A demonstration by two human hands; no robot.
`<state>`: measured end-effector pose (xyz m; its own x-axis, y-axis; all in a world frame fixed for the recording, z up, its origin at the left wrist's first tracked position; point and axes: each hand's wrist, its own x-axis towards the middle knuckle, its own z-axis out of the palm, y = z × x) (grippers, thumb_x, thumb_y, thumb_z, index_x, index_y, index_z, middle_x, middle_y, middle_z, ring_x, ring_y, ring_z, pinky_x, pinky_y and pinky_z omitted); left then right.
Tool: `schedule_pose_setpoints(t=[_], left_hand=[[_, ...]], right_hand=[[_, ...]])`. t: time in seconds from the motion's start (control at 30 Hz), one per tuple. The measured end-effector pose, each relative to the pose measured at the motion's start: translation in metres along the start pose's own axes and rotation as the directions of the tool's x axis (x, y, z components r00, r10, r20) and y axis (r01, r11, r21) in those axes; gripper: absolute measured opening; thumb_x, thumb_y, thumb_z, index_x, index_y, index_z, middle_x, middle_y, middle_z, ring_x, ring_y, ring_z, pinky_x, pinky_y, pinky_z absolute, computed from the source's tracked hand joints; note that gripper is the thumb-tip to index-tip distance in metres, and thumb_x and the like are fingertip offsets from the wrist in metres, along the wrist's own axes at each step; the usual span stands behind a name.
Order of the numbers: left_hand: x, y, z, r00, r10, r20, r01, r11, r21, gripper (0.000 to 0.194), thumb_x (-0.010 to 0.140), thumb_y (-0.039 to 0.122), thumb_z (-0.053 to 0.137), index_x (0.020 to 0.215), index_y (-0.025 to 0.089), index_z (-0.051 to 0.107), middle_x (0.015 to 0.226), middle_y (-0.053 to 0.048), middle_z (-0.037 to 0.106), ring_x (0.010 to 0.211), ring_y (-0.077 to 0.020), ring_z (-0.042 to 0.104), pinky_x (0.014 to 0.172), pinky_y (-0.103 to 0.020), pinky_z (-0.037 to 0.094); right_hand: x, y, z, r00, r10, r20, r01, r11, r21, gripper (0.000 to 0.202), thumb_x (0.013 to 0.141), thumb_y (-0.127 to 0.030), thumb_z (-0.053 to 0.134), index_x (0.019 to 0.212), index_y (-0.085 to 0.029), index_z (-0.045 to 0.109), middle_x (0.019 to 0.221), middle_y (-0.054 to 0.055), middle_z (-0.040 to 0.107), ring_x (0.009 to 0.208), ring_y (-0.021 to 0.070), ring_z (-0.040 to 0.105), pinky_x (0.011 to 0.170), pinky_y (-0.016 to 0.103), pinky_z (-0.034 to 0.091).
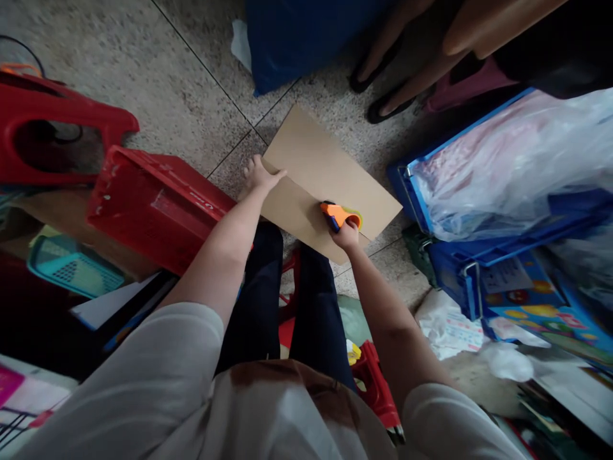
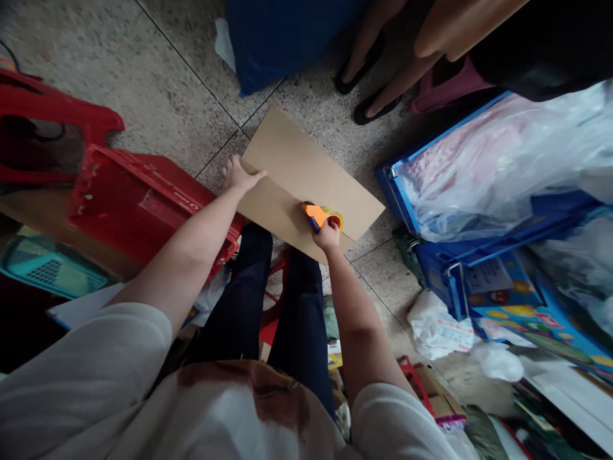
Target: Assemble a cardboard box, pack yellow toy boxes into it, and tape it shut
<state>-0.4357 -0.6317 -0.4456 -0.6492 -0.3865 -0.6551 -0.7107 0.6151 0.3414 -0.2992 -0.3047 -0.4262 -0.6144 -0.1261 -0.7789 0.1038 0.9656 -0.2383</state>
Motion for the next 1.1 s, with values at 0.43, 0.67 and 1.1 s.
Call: schedule_pose_setpoints(t=[0.43,0.67,1.1], left_hand=[[-0.044,-0.038,0.005,0.999,0.01,0.032,-0.016,0.975,0.223,0.048,0.092,0.042,0.084,0.131,0.023,0.065,0.148,-0.017,0.059,0.137,-0.0389,0.056,0.114,-0.05,0.047],[-0.036,-0.06,0.018,0.976,0.093,0.196,-0.098,0.995,0.013,0.02,0.101,0.026,0.071,0.121,0.024,0.067,0.124,-0.011,0.072,0.119,-0.0298,0.066,0.105,-0.04,0.051],[-0.005,-0.081,-0.006,0.897,0.149,0.416,0.068,0.884,-0.463,0.032,0.109,0.01,0.041,0.126,0.014,0.068,0.082,-0.001,0.065,0.07,-0.0133,0.063,0.08,-0.027,0.052]], right_hand=[[-0.012,-0.037,-0.01,0.992,-0.002,0.123,-0.008,0.997,0.082,0.048,0.081,-0.015,0.064,0.128,-0.01,0.067,0.134,0.025,0.071,0.14,0.0382,0.058,0.129,0.054,0.034],[0.027,-0.089,-0.035,0.956,-0.227,0.185,0.151,0.924,0.353,0.03,0.087,-0.039,0.074,0.111,-0.021,0.071,0.112,0.01,0.079,0.105,0.0281,0.075,0.101,0.047,0.062],[0.074,-0.135,-0.049,0.876,-0.425,0.227,0.353,0.887,0.299,0.031,0.07,-0.02,0.083,0.1,-0.025,0.076,0.12,0.006,0.08,0.132,0.0289,0.068,0.125,0.049,0.046]])
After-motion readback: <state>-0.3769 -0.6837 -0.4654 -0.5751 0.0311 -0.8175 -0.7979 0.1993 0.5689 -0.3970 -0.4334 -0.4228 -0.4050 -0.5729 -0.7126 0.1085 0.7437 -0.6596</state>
